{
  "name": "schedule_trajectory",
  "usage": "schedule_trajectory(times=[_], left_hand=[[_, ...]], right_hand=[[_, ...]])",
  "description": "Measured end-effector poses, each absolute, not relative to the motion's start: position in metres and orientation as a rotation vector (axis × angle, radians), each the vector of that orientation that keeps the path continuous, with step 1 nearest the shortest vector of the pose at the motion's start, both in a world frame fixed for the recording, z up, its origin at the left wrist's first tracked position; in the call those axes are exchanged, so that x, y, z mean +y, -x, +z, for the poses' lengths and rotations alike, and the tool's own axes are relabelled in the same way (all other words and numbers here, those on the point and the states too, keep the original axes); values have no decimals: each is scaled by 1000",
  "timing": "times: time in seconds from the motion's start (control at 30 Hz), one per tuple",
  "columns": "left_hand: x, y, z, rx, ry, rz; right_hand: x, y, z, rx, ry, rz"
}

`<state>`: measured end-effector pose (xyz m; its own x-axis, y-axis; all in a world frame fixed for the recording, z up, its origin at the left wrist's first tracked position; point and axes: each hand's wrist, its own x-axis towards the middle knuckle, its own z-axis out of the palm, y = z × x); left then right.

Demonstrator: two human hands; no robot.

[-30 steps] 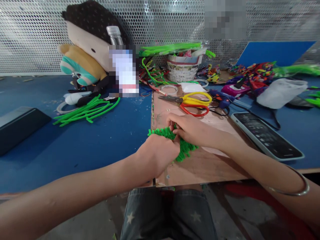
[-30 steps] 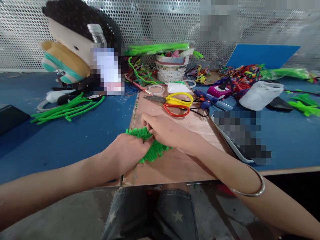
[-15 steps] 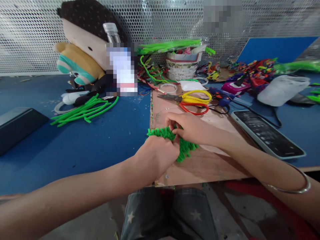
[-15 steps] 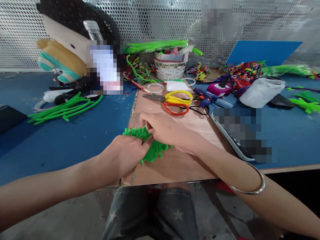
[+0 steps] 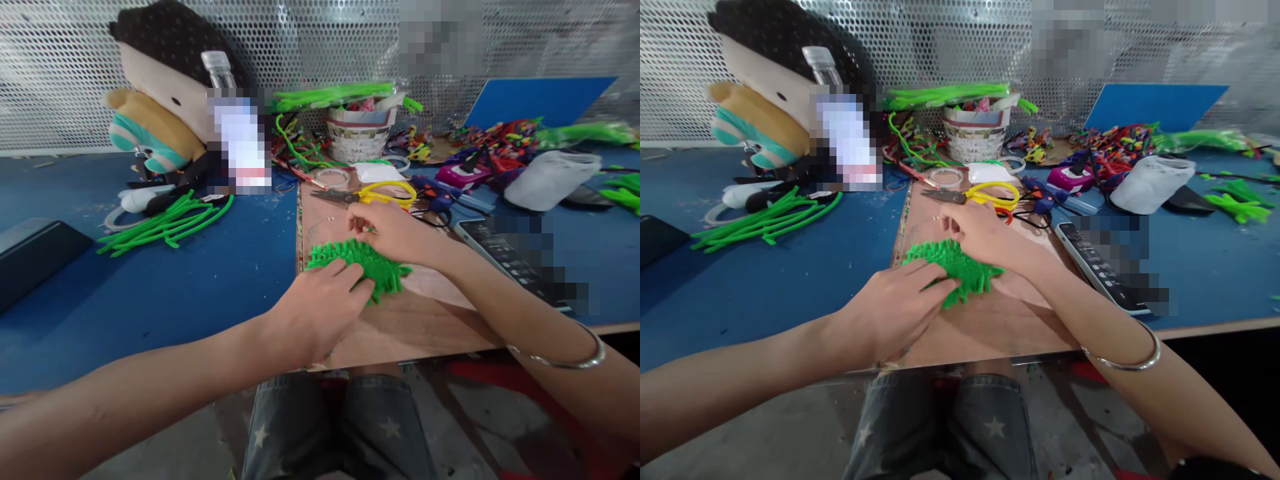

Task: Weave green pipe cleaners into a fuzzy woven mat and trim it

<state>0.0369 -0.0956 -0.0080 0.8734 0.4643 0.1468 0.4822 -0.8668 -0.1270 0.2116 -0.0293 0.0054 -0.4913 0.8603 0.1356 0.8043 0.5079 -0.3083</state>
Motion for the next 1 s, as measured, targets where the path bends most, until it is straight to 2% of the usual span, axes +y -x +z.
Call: schedule_trajectory(times=[0.13,0.33,0.6,1.0], left_hand=[[-94,-39,-10,-745,2981,-97],[-95,-41,-9,-729,3021,-5],[-95,-43,-14,-747,2987,-121],[-93,-47,-21,-704,2871,-130]], right_hand=[[-30,-213,7,-2442,1352,107],[-41,-208,7,-2523,1351,397],[-40,-206,-2,-2599,1379,336],[-42,-202,1,-2600,1393,422]])
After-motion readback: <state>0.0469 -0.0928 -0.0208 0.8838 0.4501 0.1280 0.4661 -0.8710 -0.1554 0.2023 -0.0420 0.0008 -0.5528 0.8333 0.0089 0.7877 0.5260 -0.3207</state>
